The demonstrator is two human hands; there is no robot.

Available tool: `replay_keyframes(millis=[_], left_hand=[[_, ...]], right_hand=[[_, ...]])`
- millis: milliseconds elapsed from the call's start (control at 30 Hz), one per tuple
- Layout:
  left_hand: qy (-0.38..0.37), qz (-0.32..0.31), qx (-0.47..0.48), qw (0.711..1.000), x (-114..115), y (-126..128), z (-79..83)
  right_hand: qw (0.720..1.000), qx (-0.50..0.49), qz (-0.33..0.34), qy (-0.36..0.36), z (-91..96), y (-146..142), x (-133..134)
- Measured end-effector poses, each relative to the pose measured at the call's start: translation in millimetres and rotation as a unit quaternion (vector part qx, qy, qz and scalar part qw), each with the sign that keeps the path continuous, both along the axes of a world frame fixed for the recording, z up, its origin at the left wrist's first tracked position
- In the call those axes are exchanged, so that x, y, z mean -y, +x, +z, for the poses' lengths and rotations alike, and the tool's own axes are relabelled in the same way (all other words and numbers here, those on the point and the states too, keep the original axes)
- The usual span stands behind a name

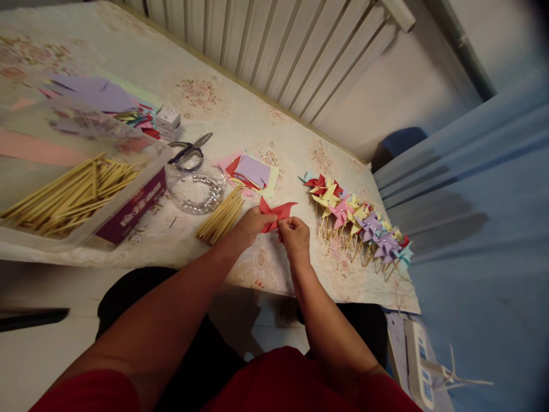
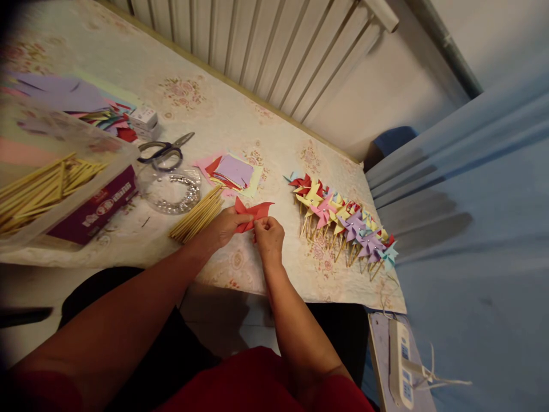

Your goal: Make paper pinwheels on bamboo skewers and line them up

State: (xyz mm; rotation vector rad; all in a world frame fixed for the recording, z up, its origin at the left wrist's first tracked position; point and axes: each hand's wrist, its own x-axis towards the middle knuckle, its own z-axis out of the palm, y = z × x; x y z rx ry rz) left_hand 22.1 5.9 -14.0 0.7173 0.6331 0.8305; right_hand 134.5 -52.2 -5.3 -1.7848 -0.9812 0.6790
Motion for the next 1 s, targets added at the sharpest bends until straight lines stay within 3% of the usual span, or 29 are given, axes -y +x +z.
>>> replay_keyframes(millis=[633, 833, 900, 1000], left_hand=[[0.026, -0.002, -0.025, 0.999, -0.7, 0.4, 2.8], [0.029, -0.020, -0.018, 0.999, 0.8, -3.4, 3.7], [0.032, -0.030, -0.001, 0.999, 1.1, -4.4, 3.5], [0.047, -0.051, 0.015, 0.997, 0.7, -4.9, 1.3]], right_hand=[[1.000, -0.030, -0.008, 0.000, 1.0, 0.9, 0.9], [0.994, -0.011, -0.093, 0.050, 4.6, 22.8, 5.4], [0.994, -0.056, -0.084, 0.044, 7.5, 30.2, 5.7], [0.983, -0.183, -0.004, 0.025, 11.7, 35.6, 5.8]])
